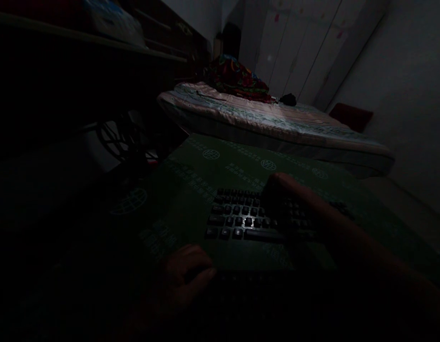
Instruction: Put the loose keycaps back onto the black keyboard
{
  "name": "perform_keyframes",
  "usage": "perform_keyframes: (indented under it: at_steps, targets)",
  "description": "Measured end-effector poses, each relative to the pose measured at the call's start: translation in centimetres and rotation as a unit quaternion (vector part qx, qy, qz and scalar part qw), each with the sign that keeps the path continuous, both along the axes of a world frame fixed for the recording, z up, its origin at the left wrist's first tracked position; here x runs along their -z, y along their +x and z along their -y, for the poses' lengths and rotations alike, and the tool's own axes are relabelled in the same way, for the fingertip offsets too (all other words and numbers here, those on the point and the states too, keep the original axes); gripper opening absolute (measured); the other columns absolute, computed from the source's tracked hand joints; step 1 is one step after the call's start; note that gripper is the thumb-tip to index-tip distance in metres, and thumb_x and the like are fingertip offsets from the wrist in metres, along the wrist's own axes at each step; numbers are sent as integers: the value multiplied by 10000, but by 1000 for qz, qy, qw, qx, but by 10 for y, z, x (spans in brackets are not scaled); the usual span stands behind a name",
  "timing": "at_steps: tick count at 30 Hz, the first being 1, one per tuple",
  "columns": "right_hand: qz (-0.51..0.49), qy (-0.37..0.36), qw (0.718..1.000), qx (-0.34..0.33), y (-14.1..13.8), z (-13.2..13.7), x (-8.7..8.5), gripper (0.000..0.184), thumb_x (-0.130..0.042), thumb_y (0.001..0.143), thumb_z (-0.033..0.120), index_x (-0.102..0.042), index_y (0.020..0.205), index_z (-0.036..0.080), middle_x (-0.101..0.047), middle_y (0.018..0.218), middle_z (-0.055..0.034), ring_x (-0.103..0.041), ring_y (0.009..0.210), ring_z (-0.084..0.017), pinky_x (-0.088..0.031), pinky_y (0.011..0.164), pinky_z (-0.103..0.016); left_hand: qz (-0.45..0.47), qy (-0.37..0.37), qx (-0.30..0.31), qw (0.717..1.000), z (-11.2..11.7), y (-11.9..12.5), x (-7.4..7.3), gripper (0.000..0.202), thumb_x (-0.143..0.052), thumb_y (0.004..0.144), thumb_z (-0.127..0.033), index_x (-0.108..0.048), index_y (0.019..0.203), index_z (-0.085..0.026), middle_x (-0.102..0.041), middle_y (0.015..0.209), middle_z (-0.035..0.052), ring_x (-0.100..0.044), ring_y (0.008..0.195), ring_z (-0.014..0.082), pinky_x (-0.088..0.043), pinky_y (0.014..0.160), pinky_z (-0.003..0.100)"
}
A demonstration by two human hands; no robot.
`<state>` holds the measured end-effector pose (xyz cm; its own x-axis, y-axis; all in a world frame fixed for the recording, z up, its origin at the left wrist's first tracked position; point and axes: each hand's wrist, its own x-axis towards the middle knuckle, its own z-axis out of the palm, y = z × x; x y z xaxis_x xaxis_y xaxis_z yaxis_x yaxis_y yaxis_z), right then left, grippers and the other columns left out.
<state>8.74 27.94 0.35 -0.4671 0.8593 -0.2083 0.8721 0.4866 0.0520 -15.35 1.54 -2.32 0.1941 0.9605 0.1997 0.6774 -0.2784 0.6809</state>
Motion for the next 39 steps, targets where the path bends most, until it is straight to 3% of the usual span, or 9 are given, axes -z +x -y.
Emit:
perform_keyframes:
  at_steps: [12, 17, 20, 24, 30, 34, 39]
  targets:
    - [-25, 12, 1000, 5, -4, 5, -7, 177, -591, 759, 224, -729, 797, 118, -691, 732, -93, -617, 681, -161, -387, 557, -198, -1, -6, -4, 1000, 0, 1, -1, 199, -501, 795, -265, -655, 695, -187, -640, 680, 4, -612, 652, 129, -476, 595, 220]
    - [-68, 28, 997, -31, 2, 18, -22, 220, -539, 773, 130, -707, 915, 133, -687, 936, -94, -619, 853, -175, -421, 676, -201, 3, 6, 2, 1000, -2, 1, 0, 208, -505, 792, -278, -654, 681, -185, -636, 659, 3, -606, 636, 128, -468, 588, 221]
    - [-109, 24, 990, -84, 13, 43, -27, 219, -525, 786, 127, -689, 932, 137, -657, 1017, -89, -606, 900, -167, -433, 736, -211, 9, 5, -5, 1000, -3, 1, 1, 212, -508, 791, -296, -658, 686, -190, -642, 674, 3, -607, 647, 130, -469, 602, 224]
    - [-221, 2, 961, -166, 35, 97, -22, 162, -535, 776, 104, -686, 817, 148, -654, 965, -89, -619, 859, -170, -468, 739, -254, 16, -12, -9, 1000, -4, 3, -1, 227, -507, 783, -331, -662, 683, -199, -647, 686, 1, -606, 661, 135, -468, 616, 230]
    - [-274, -45, 938, -205, 61, 166, -7, 159, -546, 795, 128, -673, 878, 175, -648, 1009, -89, -618, 928, -173, -496, 764, -279, 7, -30, -17, 999, -6, 4, -3, 255, -506, 765, -385, -668, 691, -204, -654, 711, 3, -607, 687, 147, -467, 634, 245]
    - [-246, -46, 946, -208, 62, 185, -5, 154, -557, 807, 150, -666, 914, 169, -640, 1042, -101, -601, 972, -188, -489, 794, -291, 11, -36, -20, 999, -8, 4, -1, 263, -507, 760, -398, -665, 688, -200, -652, 707, 3, -606, 680, 146, -463, 624, 242]
    - [-189, -20, 959, -212, 55, 190, -2, 139, -547, 820, 156, -671, 878, 175, -643, 927, -84, -597, 849, -165, -468, 730, -263, 12, -36, -19, 999, -9, 4, 2, 269, -511, 756, -413, -666, 704, -200, -653, 720, 1, -607, 689, 147, -456, 632, 246]
